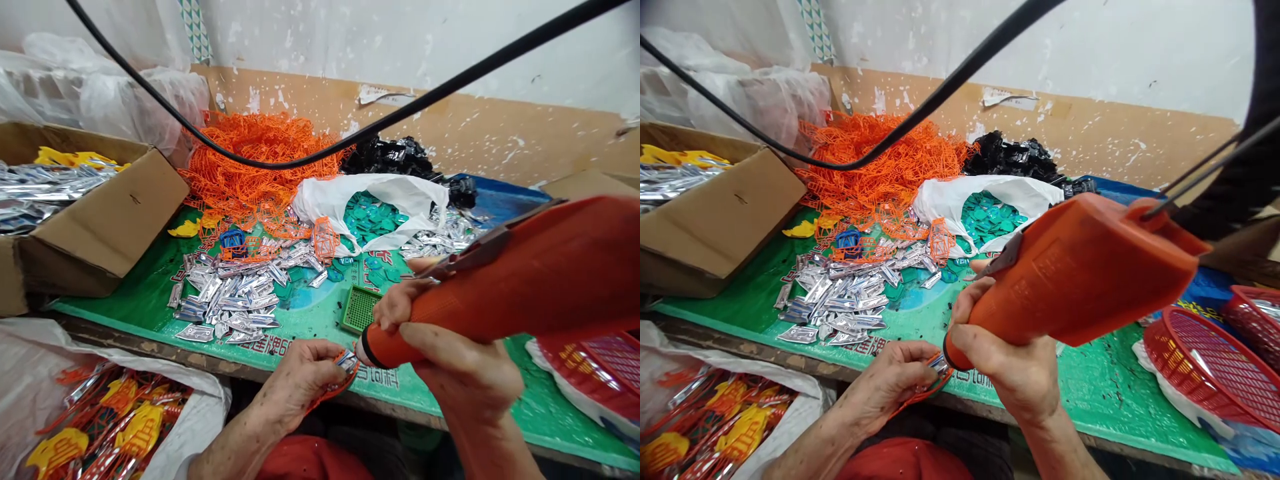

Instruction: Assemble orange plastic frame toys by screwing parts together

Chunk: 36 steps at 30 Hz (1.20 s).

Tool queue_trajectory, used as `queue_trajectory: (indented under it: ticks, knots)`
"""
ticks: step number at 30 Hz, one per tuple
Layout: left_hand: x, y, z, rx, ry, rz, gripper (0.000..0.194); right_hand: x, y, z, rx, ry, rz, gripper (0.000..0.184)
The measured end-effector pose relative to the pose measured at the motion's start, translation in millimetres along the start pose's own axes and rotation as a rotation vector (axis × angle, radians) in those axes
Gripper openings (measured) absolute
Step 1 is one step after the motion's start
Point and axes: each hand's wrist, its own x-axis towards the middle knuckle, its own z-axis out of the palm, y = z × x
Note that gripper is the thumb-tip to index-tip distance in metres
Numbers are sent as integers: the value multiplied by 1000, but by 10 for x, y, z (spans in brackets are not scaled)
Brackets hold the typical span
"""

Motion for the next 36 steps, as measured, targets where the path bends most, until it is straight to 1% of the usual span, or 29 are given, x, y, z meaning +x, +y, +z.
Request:
queue_trajectory:
  ticks: [7,10,13,15,18,19,21,24,28,31,36]
  knots:
    - [-6,-25,-6,-31,22,-1,19,-35,81,2,-35,24,-17,26]
    - [-4,-13,-9,-30,23,-3,18,-33,70,26,6,-9,-17,26]
    - [-31,28,-35,3,17,24,21,19,-15,54,113,-19,-49,39]
    - [-71,59,-89,35,32,52,21,98,-77,51,179,36,-105,45]
    - [-135,107,-224,48,103,103,24,259,-80,-3,164,179,-198,37]
    - [-149,127,-274,20,133,123,27,313,-43,-29,142,225,-213,33]
    - [-157,171,-358,-47,198,166,35,401,84,-80,111,285,-202,27]
    - [-124,225,-416,-88,256,195,36,459,330,-129,83,304,-128,16]
    - [-61,216,-403,-101,250,156,33,462,550,-129,36,317,-85,11]
    - [-29,174,-383,-98,232,134,33,481,611,-118,39,338,-91,13]
    - [4,128,-351,-110,192,131,30,519,664,-126,-14,319,-86,11]
